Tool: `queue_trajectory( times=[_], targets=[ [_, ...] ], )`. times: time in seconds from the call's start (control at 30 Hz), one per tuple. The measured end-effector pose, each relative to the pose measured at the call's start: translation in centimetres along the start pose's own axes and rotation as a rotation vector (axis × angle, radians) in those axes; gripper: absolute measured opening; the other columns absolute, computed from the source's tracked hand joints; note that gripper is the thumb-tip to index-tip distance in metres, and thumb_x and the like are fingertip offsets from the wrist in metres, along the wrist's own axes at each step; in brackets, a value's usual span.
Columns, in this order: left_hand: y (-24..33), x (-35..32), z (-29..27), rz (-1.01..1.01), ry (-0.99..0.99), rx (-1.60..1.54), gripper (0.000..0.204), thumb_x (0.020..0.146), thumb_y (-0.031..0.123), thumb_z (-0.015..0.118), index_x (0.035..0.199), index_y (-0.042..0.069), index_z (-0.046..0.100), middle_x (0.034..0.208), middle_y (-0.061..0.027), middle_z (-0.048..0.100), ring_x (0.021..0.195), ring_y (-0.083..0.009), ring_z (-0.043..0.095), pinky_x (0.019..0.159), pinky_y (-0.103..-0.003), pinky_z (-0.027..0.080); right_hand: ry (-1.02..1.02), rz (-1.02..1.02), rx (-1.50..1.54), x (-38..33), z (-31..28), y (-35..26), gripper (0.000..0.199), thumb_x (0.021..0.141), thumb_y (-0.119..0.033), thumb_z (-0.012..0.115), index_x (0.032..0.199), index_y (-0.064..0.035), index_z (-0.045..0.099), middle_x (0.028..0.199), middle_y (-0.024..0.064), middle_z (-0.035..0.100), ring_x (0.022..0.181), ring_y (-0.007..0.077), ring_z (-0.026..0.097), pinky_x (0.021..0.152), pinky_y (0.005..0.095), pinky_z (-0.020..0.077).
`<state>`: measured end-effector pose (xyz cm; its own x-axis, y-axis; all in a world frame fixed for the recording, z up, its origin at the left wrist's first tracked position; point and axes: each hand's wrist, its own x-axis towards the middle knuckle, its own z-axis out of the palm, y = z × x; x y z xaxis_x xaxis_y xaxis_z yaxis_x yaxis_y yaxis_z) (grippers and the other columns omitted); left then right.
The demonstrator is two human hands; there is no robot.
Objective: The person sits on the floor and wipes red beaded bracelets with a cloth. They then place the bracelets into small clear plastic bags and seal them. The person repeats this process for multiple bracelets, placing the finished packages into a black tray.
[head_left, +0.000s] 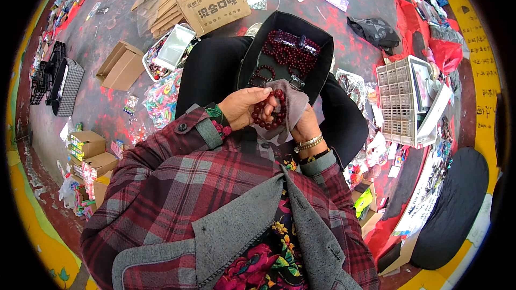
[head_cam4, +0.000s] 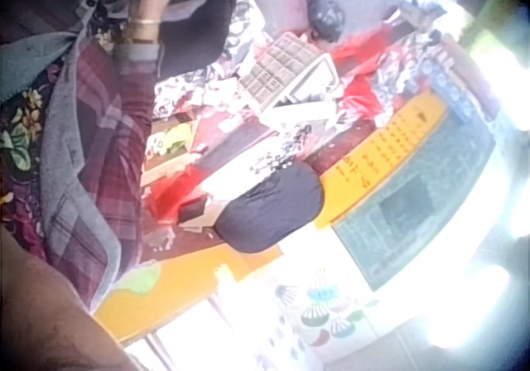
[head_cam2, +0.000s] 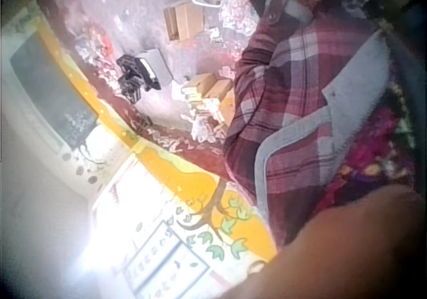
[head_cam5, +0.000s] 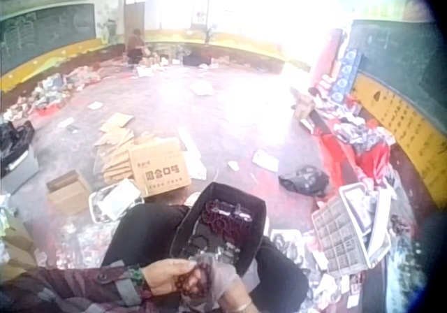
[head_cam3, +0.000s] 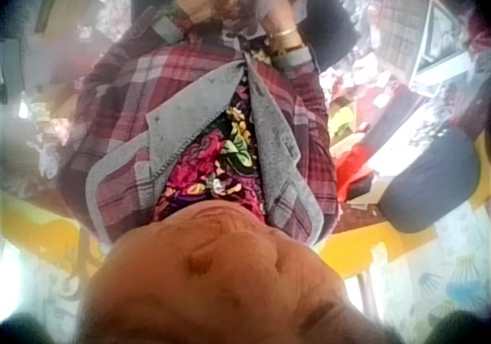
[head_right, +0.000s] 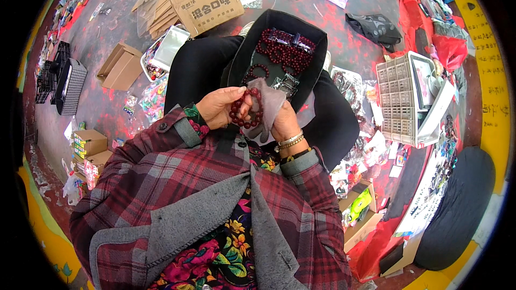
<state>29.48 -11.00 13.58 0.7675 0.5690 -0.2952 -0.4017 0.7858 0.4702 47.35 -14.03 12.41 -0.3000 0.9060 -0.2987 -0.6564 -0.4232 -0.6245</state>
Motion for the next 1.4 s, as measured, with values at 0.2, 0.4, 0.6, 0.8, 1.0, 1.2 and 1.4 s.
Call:
queue_trajectory(
  times=[0.2,0.4,0.6,0.8,1.0,1.2,1.4],
  targets=[
    [0.1,-0.1,0.1,-0.056,0.03,0.112,0.029,0.092,0.026,0.046,0.09,0.0,0.057,0.071,-0.0062,0.059,0.063,-0.0153,0.057,0.071,-0.03,0.049,0.024,-0.13,-0.29,-0.7,0.8,0.2,0.016,0.088,-0.012,0.052,0.095,-0.0004,0.059,0.075,0.0069,0.061,0.062,0.0159,0.058,0.055,0.0255,0.0464],
    [-0.4,0.2,-0.5,-0.041,0.018,0.083,0.028,0.091,0.026,0.048,0.091,-0.001,0.057,0.071,-0.0061,0.057,0.067,-0.0152,0.056,0.073,-0.032,0.049,0.142,-0.052,-0.101,-0.4,0.7,0.1,0.022,0.091,-0.018,0.048,0.099,-0.0002,0.058,0.081,0.0084,0.062,0.066,0.0181,0.06,0.061,0.028,0.0499],
    [0.3,-0.1,0.2,0.001,0.012,-0.007,0.029,0.093,0.025,0.044,0.093,-0.001,0.056,0.073,-0.0068,0.057,0.068,-0.0166,0.056,0.073,-0.033,0.048,-0.049,-0.058,-0.142,-0.4,0.7,-0.2,0.019,0.09,-0.015,0.048,0.097,0.0001,0.057,0.08,0.0092,0.061,0.07,0.0183,0.06,0.062,0.0284,0.0495],
    [0.1,0.2,-0.3,-0.135,0.037,0.199,0.029,0.093,0.027,0.045,0.09,0.002,0.057,0.069,-0.0047,0.057,0.066,-0.0151,0.056,0.069,-0.029,0.048,0.077,-0.143,-0.296,-0.7,0.7,0.4,0.018,0.09,-0.014,0.048,0.089,-0.0001,0.059,0.073,0.0084,0.06,0.063,0.018,0.059,0.059,0.0269,0.0477],
    [-0.4,0.2,-0.2,-0.072,-0.015,0.075,0.028,0.094,0.026,0.043,0.091,0.001,0.056,0.07,-0.0049,0.057,0.067,-0.0153,0.056,0.068,-0.03,0.047,0.208,-0.017,-0.022,-0.4,1.4,-0.4,0.024,0.092,-0.019,0.044,0.097,0.0004,0.057,0.079,0.0095,0.061,0.068,0.0195,0.06,0.061,0.028,0.0491],
    [0.1,0.2,-0.2,0.015,-0.048,-0.06,0.031,0.095,0.026,0.038,0.095,-0.001,0.054,0.075,-0.008,0.058,0.07,-0.0193,0.057,0.076,-0.035,0.048,0.01,-0.053,-0.103,-0.6,1.7,-0.6,0.018,0.089,-0.014,0.047,0.097,-0.0008,0.056,0.077,0.0096,0.06,0.068,0.0188,0.06,0.059,0.0276,0.049],
    [0.1,0.1,-0.6,-0.108,0.005,0.091,0.032,0.094,0.029,0.04,0.088,0.001,0.055,0.073,-0.0072,0.058,0.067,-0.0173,0.058,0.073,-0.033,0.049,0.092,-0.093,-0.322,-0.7,0.1,0.7,0.016,0.089,-0.014,0.049,0.091,-0.0026,0.059,0.076,0.0066,0.061,0.065,0.0163,0.059,0.058,0.0265,0.0474]
  ],
)
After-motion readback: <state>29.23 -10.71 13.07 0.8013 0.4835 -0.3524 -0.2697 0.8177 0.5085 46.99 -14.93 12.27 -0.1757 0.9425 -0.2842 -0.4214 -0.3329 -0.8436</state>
